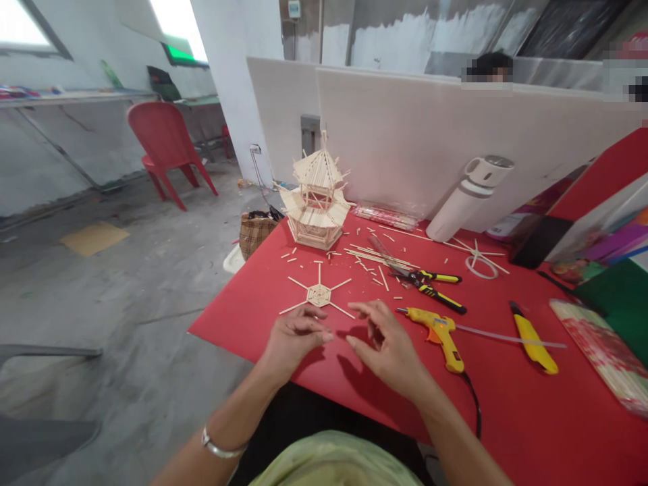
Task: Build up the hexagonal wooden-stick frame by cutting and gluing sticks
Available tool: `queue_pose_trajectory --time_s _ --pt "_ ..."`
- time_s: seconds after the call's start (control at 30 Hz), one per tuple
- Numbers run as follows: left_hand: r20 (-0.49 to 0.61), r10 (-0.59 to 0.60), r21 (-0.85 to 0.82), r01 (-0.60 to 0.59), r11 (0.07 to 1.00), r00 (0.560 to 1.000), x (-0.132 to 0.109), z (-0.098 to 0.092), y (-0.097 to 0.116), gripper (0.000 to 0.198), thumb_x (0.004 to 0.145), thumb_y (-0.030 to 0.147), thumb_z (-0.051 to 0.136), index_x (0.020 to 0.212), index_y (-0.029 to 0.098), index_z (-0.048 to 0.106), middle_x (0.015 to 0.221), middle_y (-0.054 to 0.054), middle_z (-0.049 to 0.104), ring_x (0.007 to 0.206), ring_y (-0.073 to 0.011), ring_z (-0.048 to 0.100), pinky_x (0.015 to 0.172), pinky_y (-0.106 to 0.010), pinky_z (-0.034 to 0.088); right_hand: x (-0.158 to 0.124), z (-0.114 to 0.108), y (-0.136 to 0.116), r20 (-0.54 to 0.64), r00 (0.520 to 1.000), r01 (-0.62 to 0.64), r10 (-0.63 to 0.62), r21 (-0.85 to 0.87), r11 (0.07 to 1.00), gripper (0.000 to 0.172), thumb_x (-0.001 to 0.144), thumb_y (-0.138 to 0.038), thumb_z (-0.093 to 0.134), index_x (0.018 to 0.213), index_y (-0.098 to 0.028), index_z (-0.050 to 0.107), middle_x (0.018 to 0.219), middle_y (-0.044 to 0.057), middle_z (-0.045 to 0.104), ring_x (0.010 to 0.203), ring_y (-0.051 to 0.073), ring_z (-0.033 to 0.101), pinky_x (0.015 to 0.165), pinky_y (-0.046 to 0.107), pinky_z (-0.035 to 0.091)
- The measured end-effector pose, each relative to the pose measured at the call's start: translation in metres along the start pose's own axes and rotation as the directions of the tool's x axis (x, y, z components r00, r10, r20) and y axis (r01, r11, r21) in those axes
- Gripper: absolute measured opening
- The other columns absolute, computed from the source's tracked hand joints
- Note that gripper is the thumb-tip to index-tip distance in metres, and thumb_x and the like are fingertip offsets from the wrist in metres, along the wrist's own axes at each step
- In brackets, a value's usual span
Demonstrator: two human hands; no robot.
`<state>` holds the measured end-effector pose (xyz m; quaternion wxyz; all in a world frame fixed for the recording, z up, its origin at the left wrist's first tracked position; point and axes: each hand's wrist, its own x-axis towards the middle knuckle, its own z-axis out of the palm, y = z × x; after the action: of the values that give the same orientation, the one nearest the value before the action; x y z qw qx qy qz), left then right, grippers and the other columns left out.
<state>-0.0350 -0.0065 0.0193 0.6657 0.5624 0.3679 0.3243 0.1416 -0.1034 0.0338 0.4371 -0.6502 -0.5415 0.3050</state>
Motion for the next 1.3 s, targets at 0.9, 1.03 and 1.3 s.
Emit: queue_pose_trajectory --time_s 0.9,1.03,1.3 --pt "-0.024 0.117 0.902 -0.029 0.432 0.993 0.085 -0.057 -0.012 0.014 0.086 0.030 0.058 0.087 0.027 0.071 0.100 -0.001 0.068 0.085 -0.0191 0.064 0.062 -0.026 0.036 0.148 -0.075 0.001 -0.063 0.997 0.010 -0.033 -0.335 0.942 0.034 0.086 -0.050 0.057 0.071 -0.021 0.065 0.063 0.000 0.062 0.057 0.014 0.054 0.056 0.025 0.035" --pt "0.044 0.111 0.934 -0.081 0.349 0.993 0.084 -0.053 -0.013 0.023 0.093 0.027 0.044 0.083 0.022 0.065 0.097 -0.003 0.066 0.080 -0.0177 0.062 0.058 -0.027 0.032 0.183 -0.083 0.017 0.041 0.999 0.051 -0.032 -0.610 0.791 0.034 0.091 -0.040 0.049 0.081 -0.019 0.072 0.073 0.003 0.070 0.067 0.017 0.060 0.060 0.025 0.037" --pt "-0.169 0.059 0.791 0.100 0.603 0.984 0.093 -0.062 -0.015 0.015 0.089 0.031 0.048 0.084 0.022 0.059 0.086 -0.002 0.069 0.079 -0.0188 0.062 0.068 -0.028 0.041 0.218 -0.099 0.022 0.121 0.993 0.098 -0.011 -0.747 0.658 0.035 0.082 -0.027 0.059 0.114 -0.023 0.073 0.109 0.007 0.074 0.093 0.022 0.065 0.072 0.026 0.040"
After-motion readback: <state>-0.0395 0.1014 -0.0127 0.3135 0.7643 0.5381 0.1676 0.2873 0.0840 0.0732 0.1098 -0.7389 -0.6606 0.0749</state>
